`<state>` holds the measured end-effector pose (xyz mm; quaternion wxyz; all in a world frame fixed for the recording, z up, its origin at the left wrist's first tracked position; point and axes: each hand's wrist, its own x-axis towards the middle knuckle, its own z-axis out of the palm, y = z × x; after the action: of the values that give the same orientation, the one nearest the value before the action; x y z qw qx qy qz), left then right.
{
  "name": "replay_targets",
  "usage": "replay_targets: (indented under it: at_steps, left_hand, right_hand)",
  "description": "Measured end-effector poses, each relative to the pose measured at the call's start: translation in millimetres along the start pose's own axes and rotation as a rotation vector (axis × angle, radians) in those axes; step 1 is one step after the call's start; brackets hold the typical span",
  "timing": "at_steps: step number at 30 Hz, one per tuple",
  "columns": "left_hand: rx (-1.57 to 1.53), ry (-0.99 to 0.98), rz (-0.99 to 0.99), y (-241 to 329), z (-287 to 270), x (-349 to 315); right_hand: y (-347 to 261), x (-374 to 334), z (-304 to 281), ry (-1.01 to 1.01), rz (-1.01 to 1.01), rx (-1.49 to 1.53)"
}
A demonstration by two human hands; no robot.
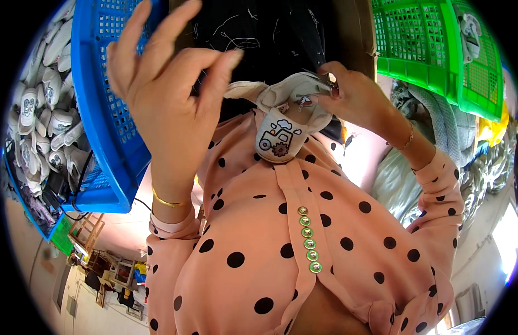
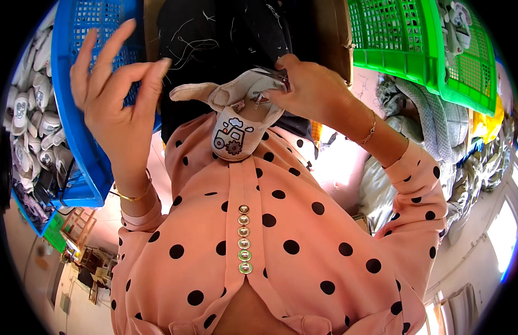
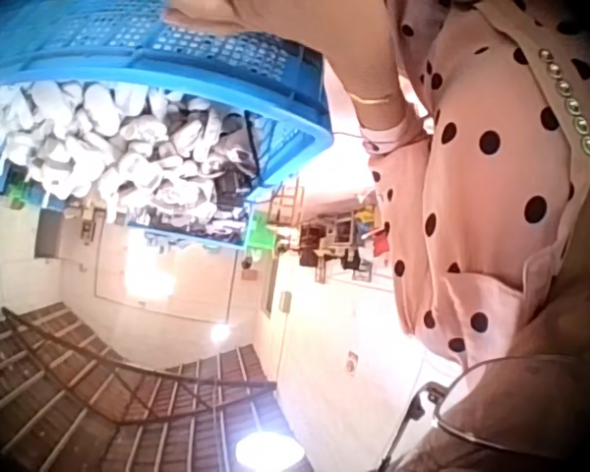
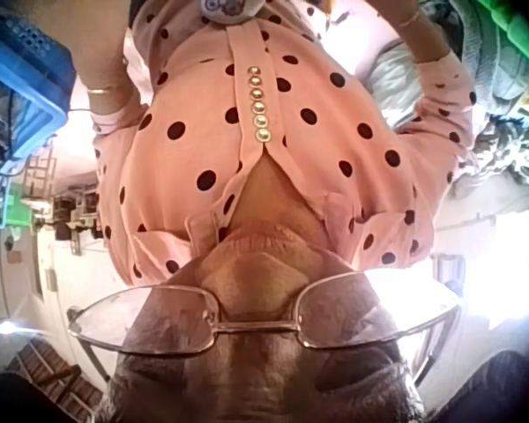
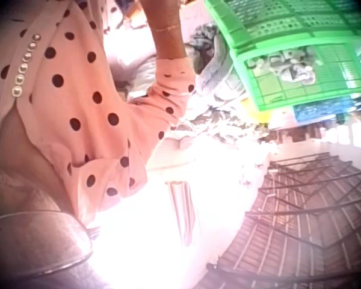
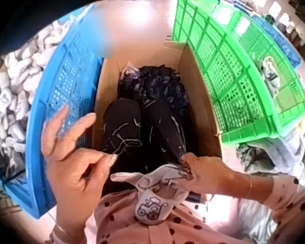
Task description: The person uses scissors to trim loose threads and excess fabric from the edges of white baby slippers. They handle the slippers one at a time, picking them from a blue basket, cutting the threads, and placing the finished items into a cardboard box.
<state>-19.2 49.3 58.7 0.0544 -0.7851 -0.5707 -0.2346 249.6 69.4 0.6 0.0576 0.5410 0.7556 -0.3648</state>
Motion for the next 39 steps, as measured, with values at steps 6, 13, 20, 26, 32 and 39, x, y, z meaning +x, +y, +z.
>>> replay_targets:
  at_steps: [6, 13, 20, 26, 32, 39]
  left_hand:
    - [-0.302, 0.077, -0.003, 18.1, 3.1, -5.7]
    - [-0.466, -0.635, 0.316, 46.0, 23.8, -15.3]
    - [-0.785, -0.669, 0.057, 25.0, 47.0, 6.2]
    - [-1.763, -0.38, -0.758, 19.6, 51.0, 27.7]
    - [-1.804, -0.324, -0.791, 31.2, 55.0, 35.5]
    - [-0.821, -0.259, -0.224, 29.9, 61.1, 41.7]
  right_hand:
    - [-9.6, -2.5, -2.8, -0.061, 0.058, 0.31]
    - [-25.7, -4.0, -23.4, 0.277, -0.156, 0.055]
    - [-39.2, 11.5, -39.9, 0.583, -0.36, 0.037]
    - [-46.4, -8.6, -39.5, 0.663, -0.361, 0.16]
    - [-42.8, -1.2, -41.7, 0.665, -0.357, 0.077]
    - [-31.6, -5.1, -57.5, 0.617, -0.264, 0.057]
